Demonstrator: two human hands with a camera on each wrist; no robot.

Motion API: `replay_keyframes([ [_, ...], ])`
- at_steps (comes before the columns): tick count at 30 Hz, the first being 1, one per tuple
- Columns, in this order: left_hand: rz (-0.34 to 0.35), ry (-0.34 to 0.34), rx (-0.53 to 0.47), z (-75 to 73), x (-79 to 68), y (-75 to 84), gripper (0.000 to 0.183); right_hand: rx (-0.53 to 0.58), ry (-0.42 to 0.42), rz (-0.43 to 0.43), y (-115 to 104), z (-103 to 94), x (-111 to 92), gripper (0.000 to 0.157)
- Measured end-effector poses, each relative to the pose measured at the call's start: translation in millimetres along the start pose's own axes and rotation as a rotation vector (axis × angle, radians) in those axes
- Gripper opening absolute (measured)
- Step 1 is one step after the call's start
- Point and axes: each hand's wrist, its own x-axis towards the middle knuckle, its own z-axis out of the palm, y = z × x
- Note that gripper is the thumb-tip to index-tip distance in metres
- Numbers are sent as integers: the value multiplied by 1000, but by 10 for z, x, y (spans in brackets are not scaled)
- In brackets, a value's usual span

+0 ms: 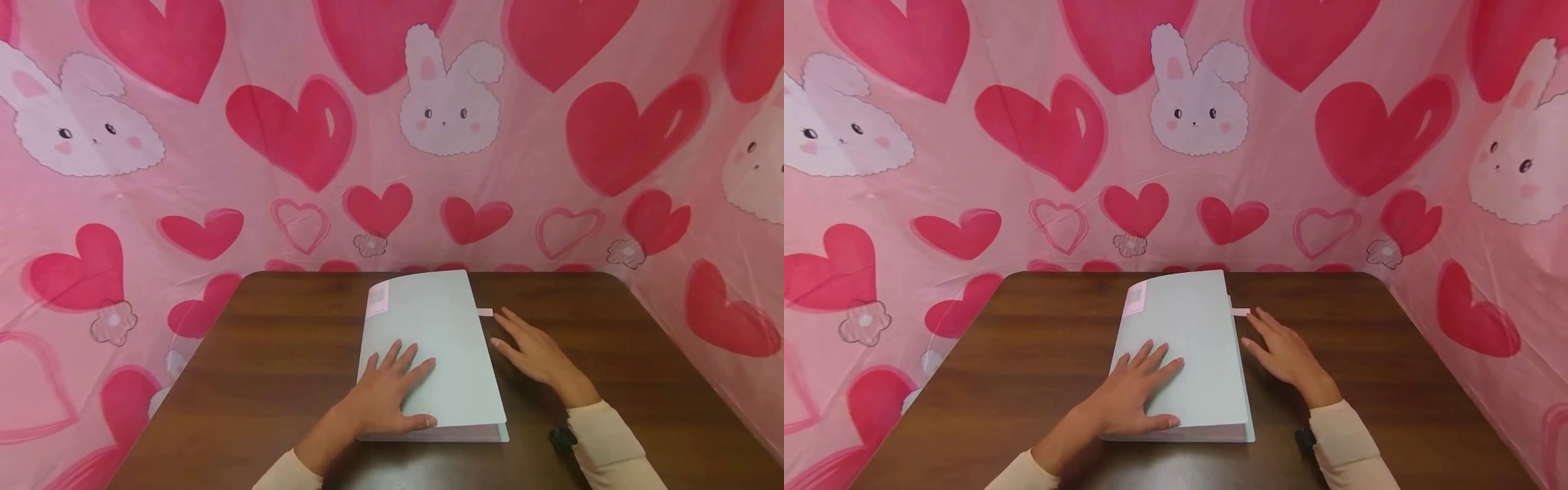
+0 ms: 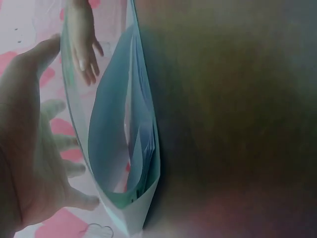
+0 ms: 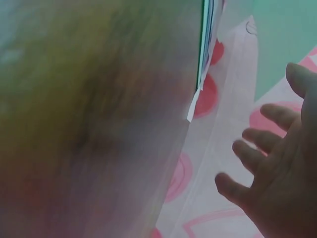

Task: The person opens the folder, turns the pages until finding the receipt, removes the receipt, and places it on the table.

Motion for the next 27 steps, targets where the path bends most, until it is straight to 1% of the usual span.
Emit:
replay_keyframes([
  [2,3,-8,7,20,-19,14,91,12,-25,-20,-3,-1,-5,63],
  [7,19,-24,50,47,-66,49,97,42,-66,-111,-2,26,-17,58],
  [10,22,-18,71,42,-87,64,95,70,-91,-163,-1,56,-15,54],
  [13,12,-15,65,37,-109,70,90,71,-131,-206,2,94,-4,54],
  [17,-1,-21,50,43,-145,70,85,81,-204,-210,1,157,3,58],
  [20,3,-18,60,51,-164,67,83,90,-232,-201,2,193,0,62],
  [23,30,-5,84,55,-180,70,79,74,-232,-214,0,213,1,63],
  [27,89,13,124,57,-205,95,70,45,-251,-245,-18,206,5,58],
])
